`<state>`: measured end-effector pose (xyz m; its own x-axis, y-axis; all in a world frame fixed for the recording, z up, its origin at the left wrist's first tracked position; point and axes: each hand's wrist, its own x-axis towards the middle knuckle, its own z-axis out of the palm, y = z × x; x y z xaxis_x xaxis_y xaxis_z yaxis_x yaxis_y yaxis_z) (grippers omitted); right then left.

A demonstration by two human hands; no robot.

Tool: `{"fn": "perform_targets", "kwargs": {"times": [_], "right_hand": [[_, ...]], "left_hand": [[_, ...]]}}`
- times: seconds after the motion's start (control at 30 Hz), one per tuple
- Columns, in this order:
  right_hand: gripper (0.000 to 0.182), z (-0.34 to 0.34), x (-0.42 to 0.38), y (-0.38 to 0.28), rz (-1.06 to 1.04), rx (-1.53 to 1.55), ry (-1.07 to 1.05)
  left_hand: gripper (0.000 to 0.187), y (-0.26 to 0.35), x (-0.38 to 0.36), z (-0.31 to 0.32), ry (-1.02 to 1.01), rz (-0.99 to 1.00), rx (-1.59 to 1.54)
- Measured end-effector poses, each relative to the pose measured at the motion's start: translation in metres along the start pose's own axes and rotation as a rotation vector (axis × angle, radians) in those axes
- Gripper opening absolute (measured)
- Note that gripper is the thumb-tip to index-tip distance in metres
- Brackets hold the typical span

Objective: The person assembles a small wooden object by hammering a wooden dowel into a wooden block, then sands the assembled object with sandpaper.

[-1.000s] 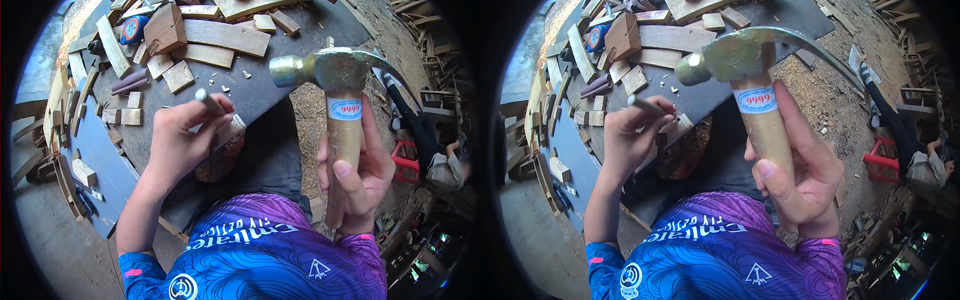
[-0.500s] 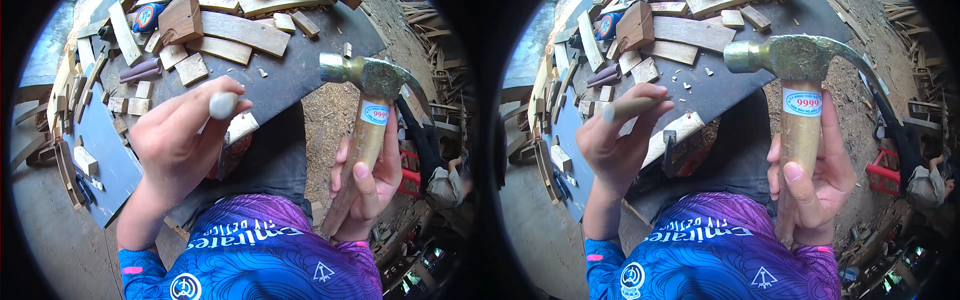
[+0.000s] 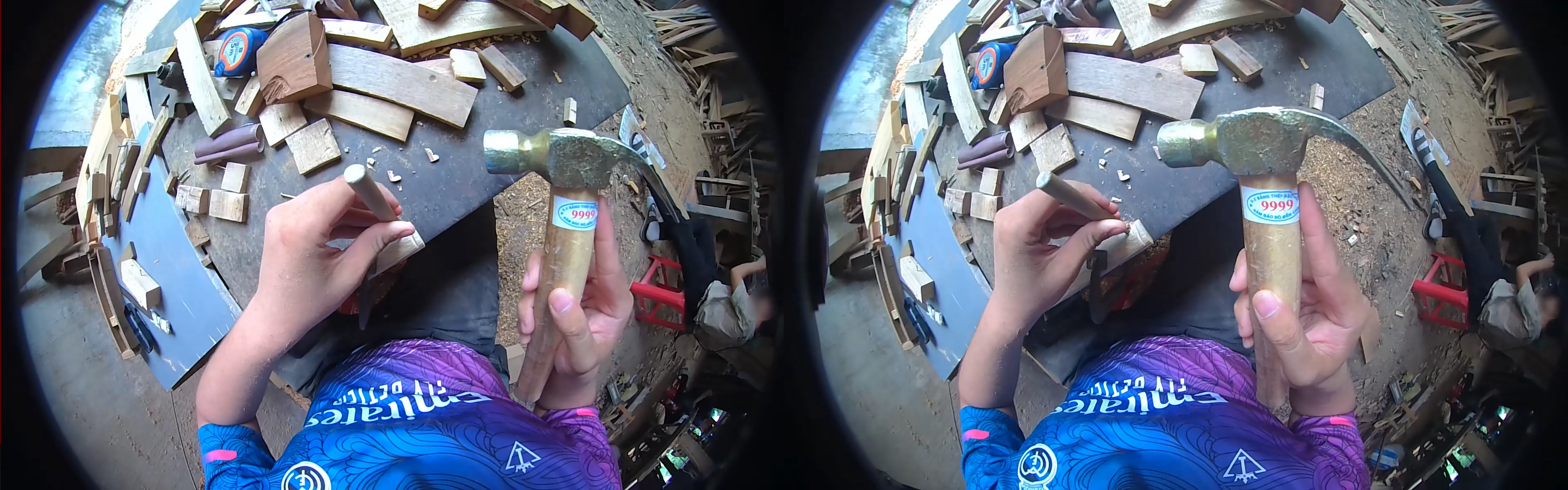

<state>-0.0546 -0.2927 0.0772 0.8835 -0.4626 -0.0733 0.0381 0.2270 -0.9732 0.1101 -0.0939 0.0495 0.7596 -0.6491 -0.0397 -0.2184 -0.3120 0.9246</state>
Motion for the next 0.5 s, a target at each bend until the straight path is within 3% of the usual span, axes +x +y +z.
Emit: {"fn": "perform_targets", "kwargs": {"times": [0.1, 0.5], "right_hand": [[0.08, 0.002, 0.0042, 0.0007, -0.013, -0.024, 0.006], [0.078, -0.0003, 0.0024, -0.0012, 0.021, -0.023, -0.036]], "left_hand": [[0.016, -0.0078, 0.0007, 0.0008, -0.005, 0.095, 0.019], [0.014, -0.005, 0.0027, 0.0, -0.032, 0.039, 0.012]]}}
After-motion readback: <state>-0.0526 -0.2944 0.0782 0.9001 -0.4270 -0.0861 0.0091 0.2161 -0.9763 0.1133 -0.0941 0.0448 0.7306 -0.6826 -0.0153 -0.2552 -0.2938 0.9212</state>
